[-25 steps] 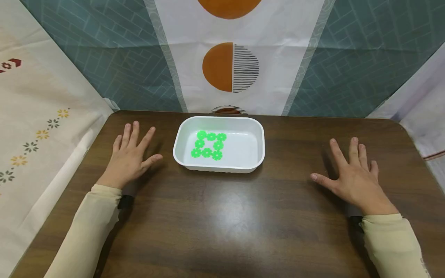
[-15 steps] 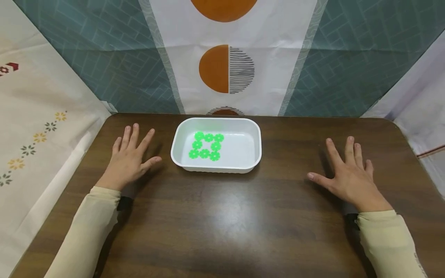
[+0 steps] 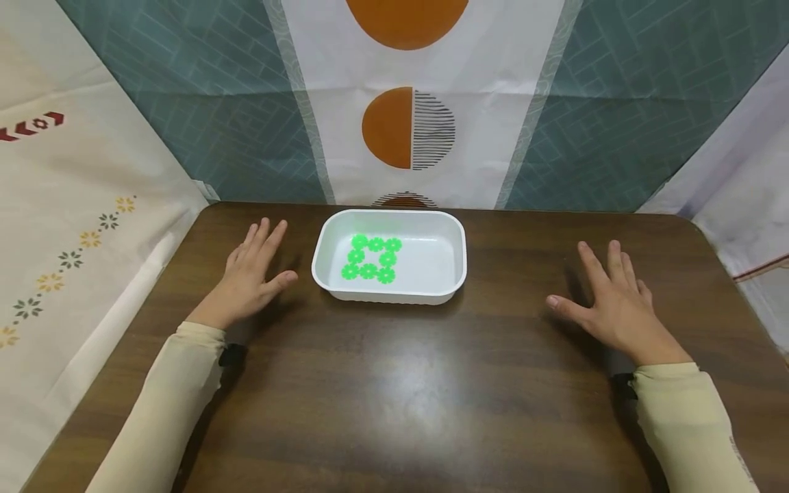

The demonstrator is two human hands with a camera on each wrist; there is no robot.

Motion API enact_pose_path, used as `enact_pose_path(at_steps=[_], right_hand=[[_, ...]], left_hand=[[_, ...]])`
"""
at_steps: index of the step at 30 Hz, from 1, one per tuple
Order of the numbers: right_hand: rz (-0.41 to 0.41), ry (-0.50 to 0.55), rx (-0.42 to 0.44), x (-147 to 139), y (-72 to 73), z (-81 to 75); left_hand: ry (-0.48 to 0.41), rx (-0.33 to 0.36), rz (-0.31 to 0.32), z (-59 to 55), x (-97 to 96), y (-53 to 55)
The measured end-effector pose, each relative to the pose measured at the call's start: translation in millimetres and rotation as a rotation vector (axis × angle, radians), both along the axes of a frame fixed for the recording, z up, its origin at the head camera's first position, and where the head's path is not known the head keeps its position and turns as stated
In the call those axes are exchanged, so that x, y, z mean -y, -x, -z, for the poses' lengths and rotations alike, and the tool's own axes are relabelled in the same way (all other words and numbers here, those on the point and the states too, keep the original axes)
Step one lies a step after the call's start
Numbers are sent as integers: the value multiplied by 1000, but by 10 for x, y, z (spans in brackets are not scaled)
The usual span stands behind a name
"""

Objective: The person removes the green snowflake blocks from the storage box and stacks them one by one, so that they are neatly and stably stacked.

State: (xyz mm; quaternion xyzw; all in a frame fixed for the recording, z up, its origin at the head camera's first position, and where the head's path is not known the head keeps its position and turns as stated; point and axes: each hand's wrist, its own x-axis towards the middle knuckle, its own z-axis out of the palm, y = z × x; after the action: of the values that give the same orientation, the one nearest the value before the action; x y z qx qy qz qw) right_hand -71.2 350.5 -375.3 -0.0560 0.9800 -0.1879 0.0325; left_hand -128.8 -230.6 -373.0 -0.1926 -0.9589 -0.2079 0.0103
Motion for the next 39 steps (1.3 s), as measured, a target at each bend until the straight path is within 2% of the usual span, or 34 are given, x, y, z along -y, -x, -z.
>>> enact_pose_path(at_steps=[5,8,10,13,17,20,23,26,29,34,39], right_hand=[[-23,132,3,142,35,-213],[-42,215,-1,311,92,-401],[-58,259,-31,466,154,-511],[-81,330,-91,729,242,-647],[-117,427,-185,1075,328,-768],[-137,474,-223,1313,392,-807],[-151,534,-207,1529,459,-815],[-167,601,-170,1701,536,-817],[-202,637,-148,1848,639,-833],[-273,620,-103,2082,885,-863],[-313,579,-30,2305,1196,-781]], left_hand=[[-206,76,80,-140,-140,12],[-290,86,100,-251,-251,58],[-314,93,104,-284,-329,103],[-319,142,106,-265,-445,155],[-333,218,100,-149,-544,150],[-366,257,103,-59,-563,125],[-401,298,126,-7,-569,108],[-398,334,136,14,-590,105],[-360,358,121,25,-616,99],[-297,364,93,48,-617,93],[-293,355,68,66,-613,85]])
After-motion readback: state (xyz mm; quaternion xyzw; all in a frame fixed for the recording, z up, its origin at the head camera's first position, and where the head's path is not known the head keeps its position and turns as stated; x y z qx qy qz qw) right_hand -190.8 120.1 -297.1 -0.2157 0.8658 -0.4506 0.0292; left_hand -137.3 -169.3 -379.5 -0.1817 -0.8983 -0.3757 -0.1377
